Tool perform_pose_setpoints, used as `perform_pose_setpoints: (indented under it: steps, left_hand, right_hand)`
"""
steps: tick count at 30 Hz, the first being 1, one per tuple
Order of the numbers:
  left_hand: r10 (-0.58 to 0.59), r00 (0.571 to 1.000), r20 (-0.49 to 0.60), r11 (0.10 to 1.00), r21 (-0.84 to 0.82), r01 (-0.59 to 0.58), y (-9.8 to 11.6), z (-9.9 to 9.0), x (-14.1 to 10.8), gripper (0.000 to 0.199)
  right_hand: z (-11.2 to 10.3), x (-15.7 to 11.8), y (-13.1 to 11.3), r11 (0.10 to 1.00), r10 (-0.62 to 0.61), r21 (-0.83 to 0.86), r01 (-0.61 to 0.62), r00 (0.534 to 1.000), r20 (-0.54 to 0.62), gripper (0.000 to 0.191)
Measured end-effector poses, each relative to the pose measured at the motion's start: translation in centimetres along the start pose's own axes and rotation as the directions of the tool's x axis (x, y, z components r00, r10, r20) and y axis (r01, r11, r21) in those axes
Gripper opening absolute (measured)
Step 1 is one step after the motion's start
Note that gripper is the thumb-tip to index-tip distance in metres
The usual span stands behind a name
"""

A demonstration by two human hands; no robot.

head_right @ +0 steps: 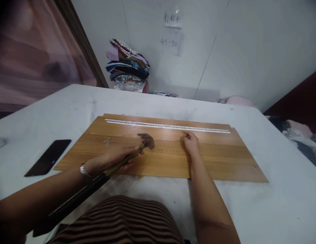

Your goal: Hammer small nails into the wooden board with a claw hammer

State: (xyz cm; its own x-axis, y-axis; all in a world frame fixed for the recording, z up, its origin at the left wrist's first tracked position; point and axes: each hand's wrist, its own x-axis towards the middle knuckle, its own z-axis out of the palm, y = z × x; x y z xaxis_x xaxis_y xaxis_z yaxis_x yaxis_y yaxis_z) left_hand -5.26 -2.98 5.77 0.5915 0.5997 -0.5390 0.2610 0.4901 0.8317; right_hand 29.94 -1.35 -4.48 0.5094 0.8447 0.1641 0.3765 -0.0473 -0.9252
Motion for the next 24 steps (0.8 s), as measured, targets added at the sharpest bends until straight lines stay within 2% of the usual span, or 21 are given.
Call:
perform_pose_setpoints:
  steps: [15,24]
  left_hand:
    - [0.0,1.0,0.008,1.0,0.0,0.0,-0.3,0.0,0.4,0.049]
    - [0.001,1.0,0.004,1.0,-0.012,-0.001,0.6,0.3,-0.3,0.05]
  right_hand:
    - [0.1,0.1,0.6,1.0,0.004,0.024,-0.005,1.0,0.018,0.036]
    - [0.1,0.4,1.3,0.999,-0.037,-0.022,0.037,0.999,0.036,0.038]
